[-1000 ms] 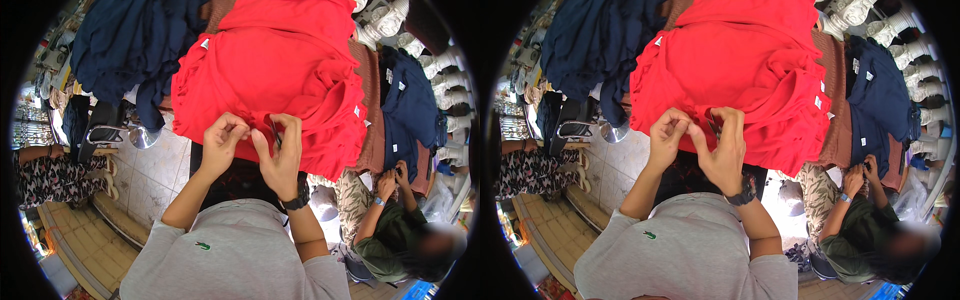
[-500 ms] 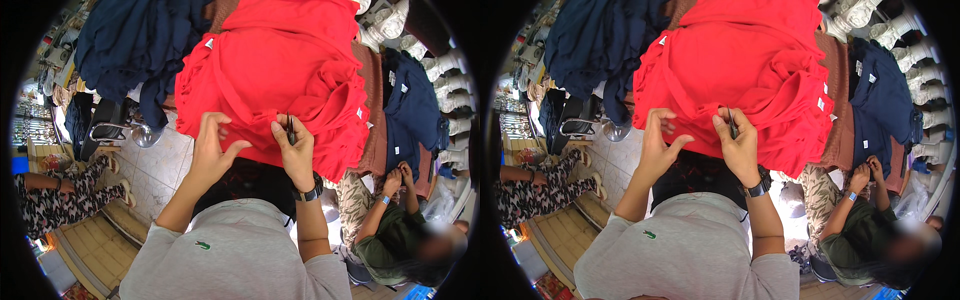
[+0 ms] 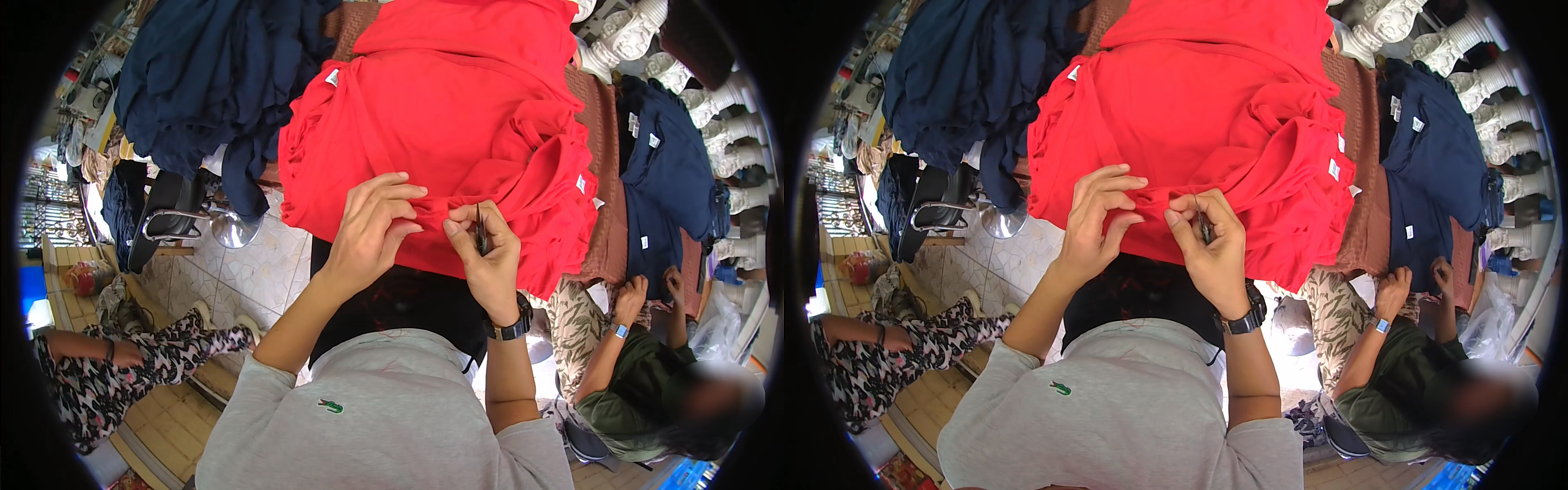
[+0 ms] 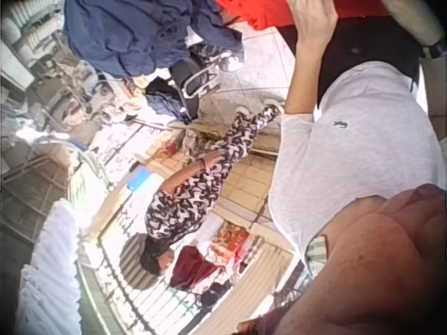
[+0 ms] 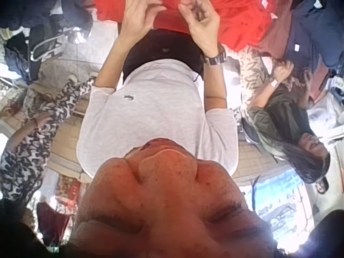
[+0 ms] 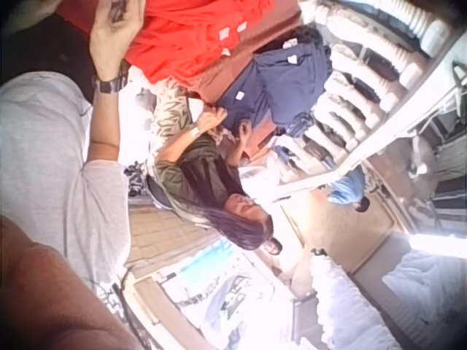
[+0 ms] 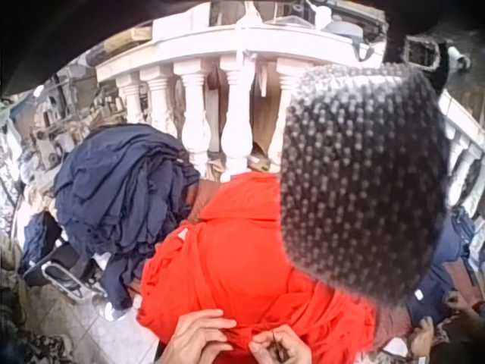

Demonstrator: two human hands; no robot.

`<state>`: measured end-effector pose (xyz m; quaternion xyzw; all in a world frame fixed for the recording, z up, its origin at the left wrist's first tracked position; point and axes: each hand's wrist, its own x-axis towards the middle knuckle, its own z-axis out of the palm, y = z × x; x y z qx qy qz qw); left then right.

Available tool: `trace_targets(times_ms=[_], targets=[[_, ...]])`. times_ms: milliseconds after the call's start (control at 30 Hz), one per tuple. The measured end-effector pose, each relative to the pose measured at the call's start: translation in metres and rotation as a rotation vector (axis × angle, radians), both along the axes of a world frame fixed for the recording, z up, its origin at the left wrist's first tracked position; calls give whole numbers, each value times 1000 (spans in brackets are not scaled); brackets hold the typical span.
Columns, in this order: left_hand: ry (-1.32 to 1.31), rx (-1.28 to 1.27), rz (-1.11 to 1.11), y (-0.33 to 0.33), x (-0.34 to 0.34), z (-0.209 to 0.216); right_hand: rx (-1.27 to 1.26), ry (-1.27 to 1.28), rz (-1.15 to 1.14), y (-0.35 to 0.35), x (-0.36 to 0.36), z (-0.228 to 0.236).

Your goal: The person uses a pair of scissors to cut the tags off a stack of red shirts. They repeatedly pick up a shirt, locate the tag, and snip it off before placing the shirt back on the pile.

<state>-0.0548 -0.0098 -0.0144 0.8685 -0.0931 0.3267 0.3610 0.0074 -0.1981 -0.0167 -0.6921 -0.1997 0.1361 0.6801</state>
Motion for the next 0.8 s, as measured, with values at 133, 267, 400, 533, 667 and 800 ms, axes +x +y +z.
trace_targets(times_ms=[133, 267, 400, 533, 667, 800], targets=[[129, 101, 21, 9, 8, 1, -140, -307, -119, 10, 1, 10], [116, 98, -18, 27, 16, 0, -234, -561, -23, 21, 11, 30], [-98, -8, 12, 25, 14, 5, -204, -727, -178, 24, 22, 23], [-235, -155, 43, 5, 21, -1, -46, -707, -332, 31, 23, 19], [-104, -288, -9, -11, 19, -12, 64, -393, -393, 27, 17, -10], [35, -327, -51, -14, 14, -7, 128, -172, -285, 19, 10, -12]])
